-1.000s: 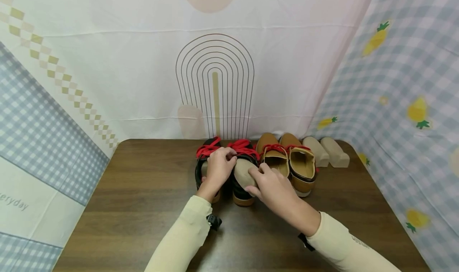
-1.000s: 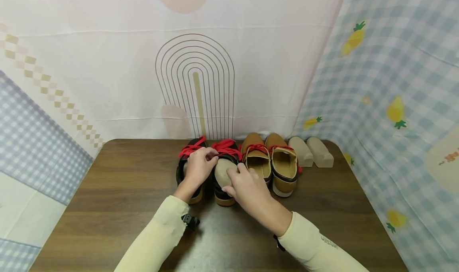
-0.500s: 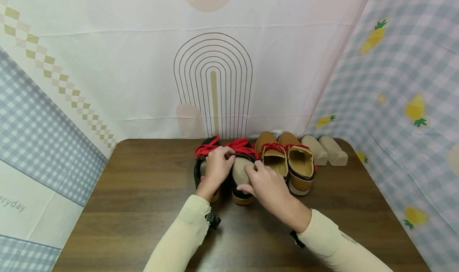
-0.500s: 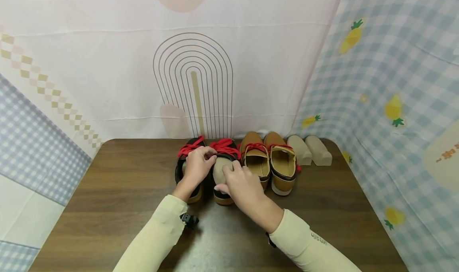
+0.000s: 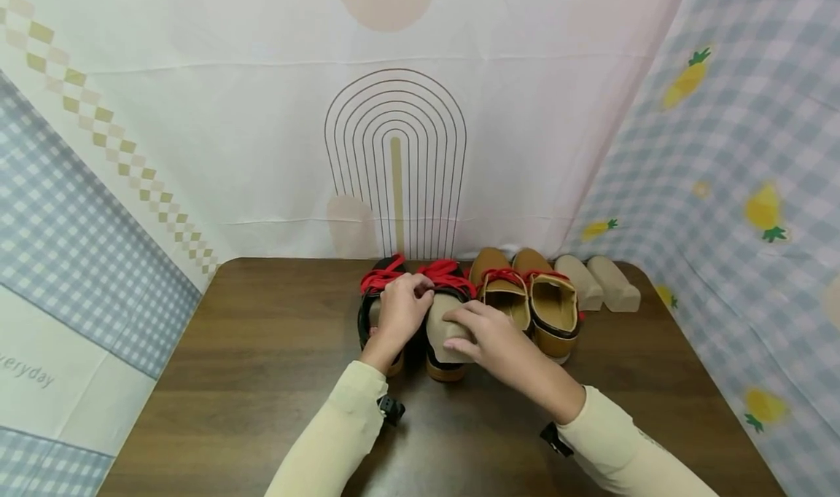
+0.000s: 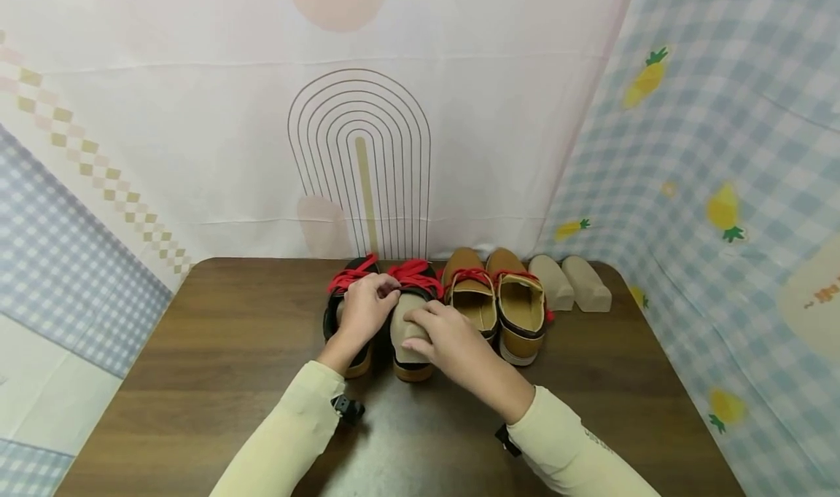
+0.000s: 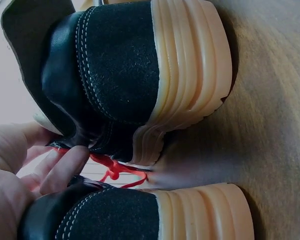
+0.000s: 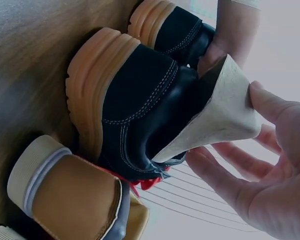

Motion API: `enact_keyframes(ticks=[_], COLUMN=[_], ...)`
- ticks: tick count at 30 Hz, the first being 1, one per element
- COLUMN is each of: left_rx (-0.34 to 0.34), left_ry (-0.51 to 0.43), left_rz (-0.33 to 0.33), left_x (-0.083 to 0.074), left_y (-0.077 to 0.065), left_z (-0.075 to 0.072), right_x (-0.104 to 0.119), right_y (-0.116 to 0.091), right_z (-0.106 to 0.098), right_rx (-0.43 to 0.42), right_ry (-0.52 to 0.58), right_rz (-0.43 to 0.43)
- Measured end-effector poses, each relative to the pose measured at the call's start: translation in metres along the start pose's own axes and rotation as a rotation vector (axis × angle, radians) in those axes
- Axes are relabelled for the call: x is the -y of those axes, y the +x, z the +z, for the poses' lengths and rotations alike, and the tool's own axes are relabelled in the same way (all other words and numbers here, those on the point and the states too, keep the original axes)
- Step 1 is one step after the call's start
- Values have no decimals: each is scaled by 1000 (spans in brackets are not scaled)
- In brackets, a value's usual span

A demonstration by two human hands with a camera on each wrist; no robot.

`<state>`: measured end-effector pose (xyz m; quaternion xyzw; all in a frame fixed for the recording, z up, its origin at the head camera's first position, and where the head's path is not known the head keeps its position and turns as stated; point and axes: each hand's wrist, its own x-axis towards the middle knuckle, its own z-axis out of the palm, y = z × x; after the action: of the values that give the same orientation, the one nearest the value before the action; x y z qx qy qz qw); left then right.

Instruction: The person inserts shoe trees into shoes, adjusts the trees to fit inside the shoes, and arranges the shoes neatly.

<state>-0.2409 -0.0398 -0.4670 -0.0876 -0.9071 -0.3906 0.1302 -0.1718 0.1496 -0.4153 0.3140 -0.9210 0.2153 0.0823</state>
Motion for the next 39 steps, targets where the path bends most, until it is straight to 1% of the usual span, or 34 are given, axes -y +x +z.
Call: enact_keyframes(ticks=[4, 9, 14, 18, 20, 24, 27, 33, 39], left_rx=[0, 7, 6, 0, 3, 11, 5, -6, -2], left_ry=[-7, -6, 0, 6, 2, -4, -2, 0, 4], left_rz=[4, -3, 3, 7, 5, 6, 19, 34, 47], left_x=[-1, 0, 1, 1, 0, 1, 2, 3, 5], left_y=[0, 1, 2, 2, 2, 2, 2, 1, 2], left_z=[0, 1, 1, -1, -1, -1, -1, -1, -1], right_x=[0, -1, -1, -1, -2, -4, -5, -5, -10], right_y=[3, 10, 20, 27, 30, 34, 36, 39, 42], right_z=[0, -3, -9, -12, -12, -10, -8, -3, 1], right_rx=[-7, 17, 69, 118, 128, 122, 106, 111, 104], right_ry=[3, -8, -28, -11, -8, -19, -34, -63, -56], right_rz=[-18, -35, -20, 3, 5, -3, -8, 18, 34])
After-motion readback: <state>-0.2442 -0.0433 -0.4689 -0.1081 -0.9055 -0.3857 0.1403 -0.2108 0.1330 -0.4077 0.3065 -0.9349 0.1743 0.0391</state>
